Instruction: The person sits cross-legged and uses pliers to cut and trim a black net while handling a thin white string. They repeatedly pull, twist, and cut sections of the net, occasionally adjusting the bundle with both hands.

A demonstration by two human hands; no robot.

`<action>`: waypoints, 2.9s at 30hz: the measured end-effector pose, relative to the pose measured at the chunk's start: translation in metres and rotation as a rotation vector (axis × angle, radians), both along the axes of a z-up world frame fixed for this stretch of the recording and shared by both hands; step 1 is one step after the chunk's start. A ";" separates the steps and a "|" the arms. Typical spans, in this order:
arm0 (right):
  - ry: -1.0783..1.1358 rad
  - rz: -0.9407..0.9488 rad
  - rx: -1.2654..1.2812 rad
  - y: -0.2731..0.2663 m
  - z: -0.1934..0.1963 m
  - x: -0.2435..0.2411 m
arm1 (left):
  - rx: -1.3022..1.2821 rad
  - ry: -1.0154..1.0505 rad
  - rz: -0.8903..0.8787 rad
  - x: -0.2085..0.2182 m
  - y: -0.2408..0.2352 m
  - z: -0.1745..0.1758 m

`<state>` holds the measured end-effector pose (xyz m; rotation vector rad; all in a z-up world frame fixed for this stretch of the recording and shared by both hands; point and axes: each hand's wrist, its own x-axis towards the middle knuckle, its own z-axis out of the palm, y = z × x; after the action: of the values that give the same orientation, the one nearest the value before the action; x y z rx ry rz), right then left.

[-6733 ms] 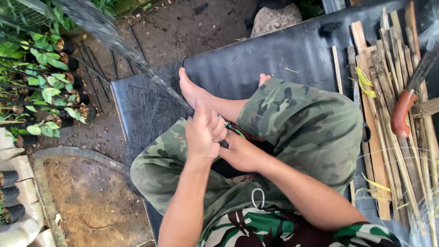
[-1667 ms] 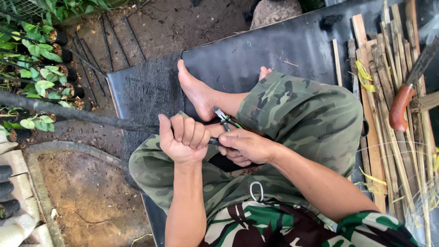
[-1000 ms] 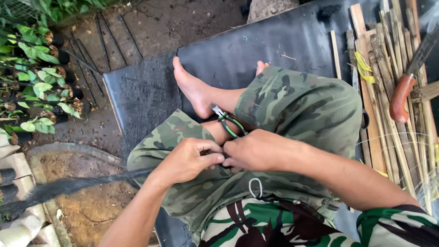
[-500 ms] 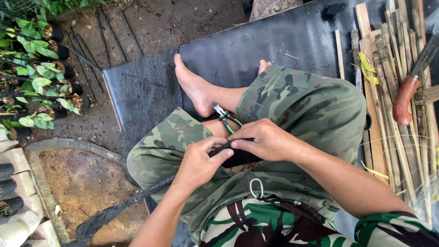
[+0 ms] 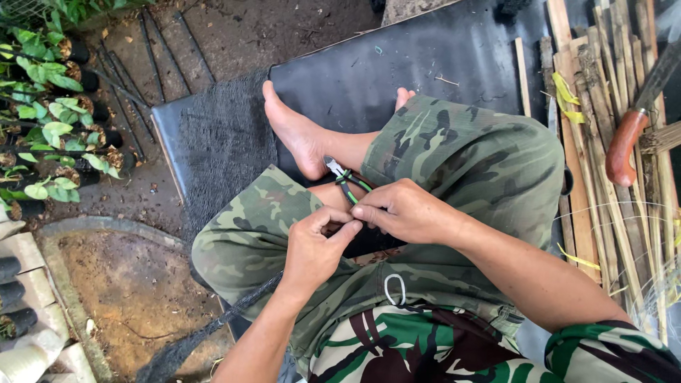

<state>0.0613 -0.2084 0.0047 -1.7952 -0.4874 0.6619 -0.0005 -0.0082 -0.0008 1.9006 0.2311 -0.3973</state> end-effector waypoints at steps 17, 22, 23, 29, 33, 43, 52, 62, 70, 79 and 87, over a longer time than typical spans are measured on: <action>0.202 -0.338 -0.003 -0.026 -0.001 0.025 | -0.219 0.016 0.140 -0.002 -0.005 -0.018; 0.332 -0.127 0.086 -0.020 -0.006 0.010 | -0.225 0.037 0.142 -0.001 -0.006 -0.020; 0.289 -0.092 0.045 -0.018 -0.009 0.007 | -0.207 0.026 0.127 -0.002 -0.008 -0.020; 0.295 -0.078 0.124 -0.017 -0.014 0.007 | -0.181 0.057 0.113 -0.003 -0.009 -0.012; 0.268 -0.176 0.200 -0.024 -0.019 -0.004 | -0.163 0.133 0.149 0.002 -0.010 -0.015; 0.027 -1.242 0.226 -0.169 -0.016 -0.061 | -0.115 0.133 0.151 -0.005 0.009 -0.013; -0.012 -0.580 -0.766 -0.237 -0.097 -0.215 | -0.249 0.141 0.164 -0.004 0.011 -0.012; 0.202 -0.672 -0.749 -0.202 -0.181 -0.267 | -0.276 0.100 0.161 -0.008 0.011 -0.013; 0.007 -0.383 -0.856 -0.203 -0.162 -0.283 | -0.307 0.108 0.138 -0.009 0.007 -0.015; -0.047 0.120 -0.989 -0.210 -0.133 -0.312 | -0.308 0.150 0.145 -0.005 0.001 -0.010; 0.243 0.213 -0.917 -0.236 -0.158 -0.306 | -0.309 0.222 0.148 -0.002 -0.005 -0.004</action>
<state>-0.2451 -0.4442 -0.1535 -2.4724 -0.2075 1.3893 -0.0021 -0.0134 -0.0047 1.5262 0.4300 -0.5130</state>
